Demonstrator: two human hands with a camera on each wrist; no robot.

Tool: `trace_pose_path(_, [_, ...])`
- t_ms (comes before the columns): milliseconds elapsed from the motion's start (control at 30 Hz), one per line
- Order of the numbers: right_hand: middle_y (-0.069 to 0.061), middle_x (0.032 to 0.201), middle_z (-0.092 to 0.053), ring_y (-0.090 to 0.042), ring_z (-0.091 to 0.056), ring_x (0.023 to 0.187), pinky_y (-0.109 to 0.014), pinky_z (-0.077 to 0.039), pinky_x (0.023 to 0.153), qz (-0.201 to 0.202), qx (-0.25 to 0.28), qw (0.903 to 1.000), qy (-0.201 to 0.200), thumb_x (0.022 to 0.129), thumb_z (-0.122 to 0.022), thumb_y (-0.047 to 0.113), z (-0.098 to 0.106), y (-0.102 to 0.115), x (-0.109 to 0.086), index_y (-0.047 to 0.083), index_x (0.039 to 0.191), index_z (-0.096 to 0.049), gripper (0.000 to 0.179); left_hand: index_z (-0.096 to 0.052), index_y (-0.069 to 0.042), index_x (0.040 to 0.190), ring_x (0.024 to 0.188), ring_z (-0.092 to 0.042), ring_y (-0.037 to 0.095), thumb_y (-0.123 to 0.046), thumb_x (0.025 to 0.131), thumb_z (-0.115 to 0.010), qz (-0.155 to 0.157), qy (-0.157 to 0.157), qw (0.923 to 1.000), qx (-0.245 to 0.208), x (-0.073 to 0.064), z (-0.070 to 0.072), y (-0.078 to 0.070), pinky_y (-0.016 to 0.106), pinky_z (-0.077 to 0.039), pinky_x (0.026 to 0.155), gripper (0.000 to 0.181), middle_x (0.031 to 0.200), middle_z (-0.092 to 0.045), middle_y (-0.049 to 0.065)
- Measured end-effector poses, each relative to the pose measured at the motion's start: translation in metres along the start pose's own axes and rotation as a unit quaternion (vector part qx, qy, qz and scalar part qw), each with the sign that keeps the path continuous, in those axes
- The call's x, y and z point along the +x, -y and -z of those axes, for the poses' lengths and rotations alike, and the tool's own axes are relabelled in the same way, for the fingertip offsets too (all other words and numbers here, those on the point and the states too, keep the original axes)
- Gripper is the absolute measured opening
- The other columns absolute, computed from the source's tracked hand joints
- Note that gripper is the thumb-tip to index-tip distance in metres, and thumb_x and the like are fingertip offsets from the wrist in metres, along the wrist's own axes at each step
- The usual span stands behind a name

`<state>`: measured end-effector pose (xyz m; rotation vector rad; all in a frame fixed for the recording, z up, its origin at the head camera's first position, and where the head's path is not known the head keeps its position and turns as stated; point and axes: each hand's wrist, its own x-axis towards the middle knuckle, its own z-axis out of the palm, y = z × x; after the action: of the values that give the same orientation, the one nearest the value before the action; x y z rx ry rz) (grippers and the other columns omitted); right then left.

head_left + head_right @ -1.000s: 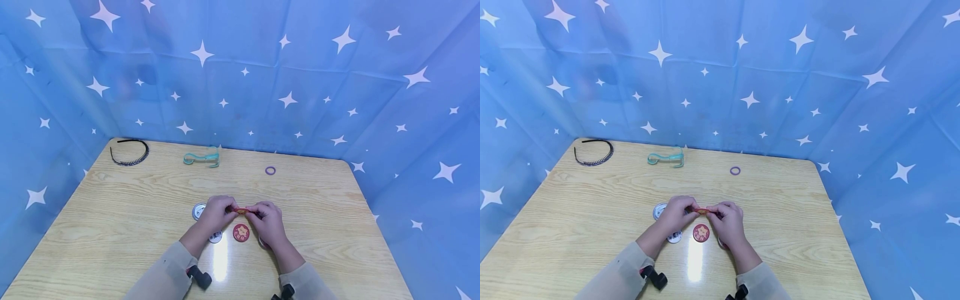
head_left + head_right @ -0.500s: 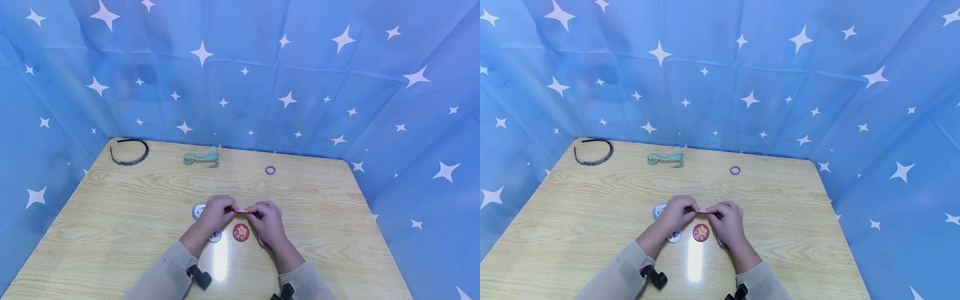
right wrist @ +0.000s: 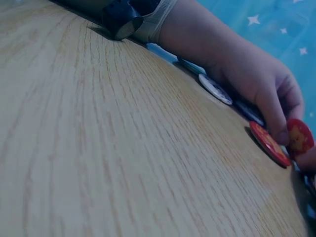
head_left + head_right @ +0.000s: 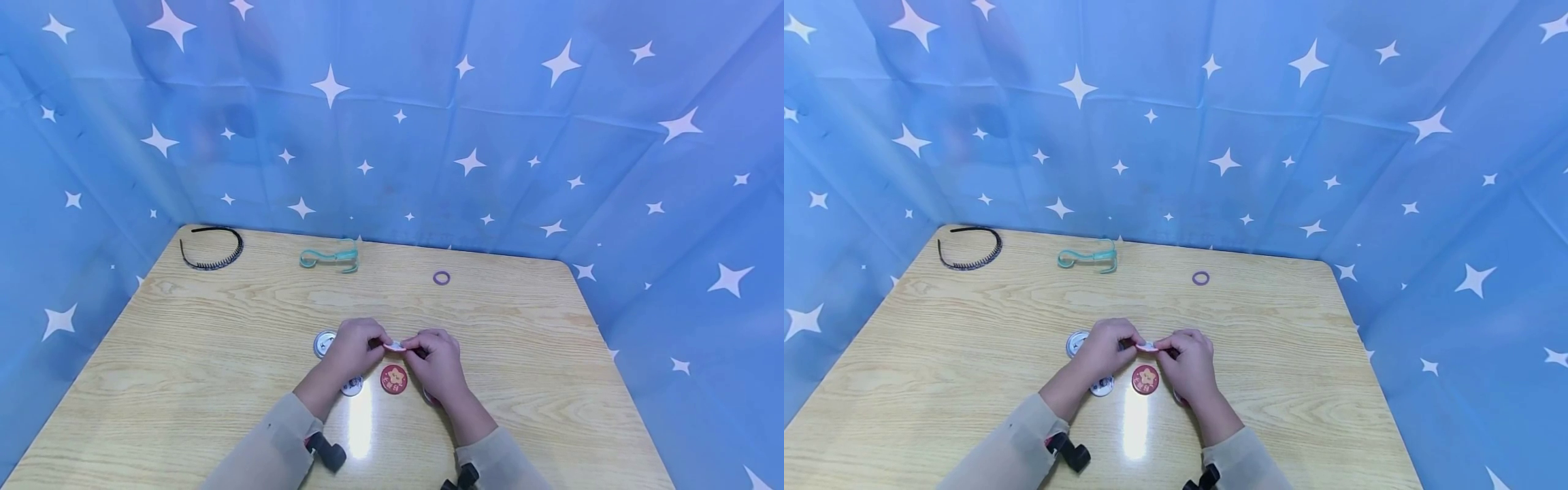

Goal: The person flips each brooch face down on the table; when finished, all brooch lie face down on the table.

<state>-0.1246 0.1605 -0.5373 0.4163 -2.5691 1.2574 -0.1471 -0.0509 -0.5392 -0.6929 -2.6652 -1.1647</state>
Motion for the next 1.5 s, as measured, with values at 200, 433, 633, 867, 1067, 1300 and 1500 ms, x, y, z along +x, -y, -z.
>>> trace_pose_path(200, [0.013,0.087,-0.077,-0.025,-0.065,0.105,-0.058,-0.035,0.104,0.013,-0.013,0.9998,-0.004,0.079,-0.090,0.001,-0.0008,-0.0017,0.0000,0.019,0.087,-0.085,0.021,-0.081,-0.029,0.095,0.088,-0.063,0.004,-0.047,0.087,-0.089,0.002,0.026,0.9996,0.012,-0.0006,0.0009,0.0009,0.041,-0.047,0.098,0.021,0.093,-0.071,-0.020])
trace_pose_path(433, [0.015,0.091,-0.078,-0.021,-0.065,0.105,-0.055,-0.034,0.105,0.017,-0.018,0.9997,0.001,0.081,-0.090,0.001,-0.0012,-0.0029,-0.0009,0.022,0.086,-0.083,0.023,-0.079,-0.032,0.095,0.101,-0.065,0.010,-0.055,0.089,-0.083,0.039,0.048,0.9981,0.009,-0.0012,0.0035,-0.0027,0.049,-0.041,0.107,0.025,0.097,-0.072,-0.020])
trace_pose_path(633, [0.010,0.094,-0.079,-0.021,-0.065,0.105,-0.055,-0.034,0.104,0.025,-0.018,0.9995,0.006,0.079,-0.088,0.000,0.0003,-0.0029,-0.0010,0.020,0.089,-0.085,0.022,-0.076,-0.030,0.089,0.095,-0.065,0.009,-0.048,0.084,-0.091,0.026,0.045,0.9986,0.009,-0.0004,0.0039,-0.0025,0.048,-0.041,0.104,0.024,0.095,-0.073,-0.019])
trace_pose_path(867, [0.010,0.096,-0.079,-0.021,-0.065,0.104,-0.056,-0.036,0.103,0.034,-0.031,0.9989,0.007,0.078,-0.086,0.001,0.0003,-0.0035,-0.0007,0.020,0.091,-0.086,0.023,-0.079,-0.029,0.086,0.094,-0.065,0.008,-0.042,0.078,-0.096,0.022,0.035,0.9991,0.009,0.0008,0.0025,-0.0004,0.047,-0.042,0.102,0.023,0.095,-0.076,-0.019])
trace_pose_path(1067, [0.010,0.097,-0.079,-0.020,-0.065,0.105,-0.055,-0.035,0.103,0.031,-0.039,0.9987,0.013,0.078,-0.085,0.002,0.0002,-0.0030,-0.0012,0.020,0.090,-0.086,0.022,-0.076,-0.029,0.083,0.095,-0.064,0.009,-0.041,0.077,-0.097,0.023,0.042,0.9988,0.013,0.0006,0.0023,0.0001,0.048,-0.042,0.103,0.024,0.098,-0.076,-0.017])
trace_pose_path(1300, [0.009,0.099,-0.079,-0.020,-0.064,0.107,-0.057,-0.034,0.105,0.024,-0.044,0.9986,0.018,0.078,-0.084,0.001,0.0011,-0.0015,-0.0010,0.019,0.090,-0.086,0.022,-0.075,-0.029,0.083,0.099,-0.065,0.011,-0.040,0.078,-0.097,0.029,0.050,0.9981,0.018,0.0006,0.0021,-0.0006,0.048,-0.042,0.104,0.024,0.102,-0.077,-0.016])
trace_pose_path(1500, [0.007,0.100,-0.079,-0.022,-0.065,0.109,-0.058,-0.033,0.108,0.014,-0.039,0.9989,0.022,0.082,-0.082,0.002,0.0015,-0.0021,-0.0014,0.019,0.092,-0.086,0.020,-0.078,-0.030,0.090,0.106,-0.067,0.012,-0.039,0.081,-0.095,0.030,0.057,0.9978,0.016,0.0004,0.0013,0.0001,0.048,-0.040,0.107,0.022,0.107,-0.077,-0.015])
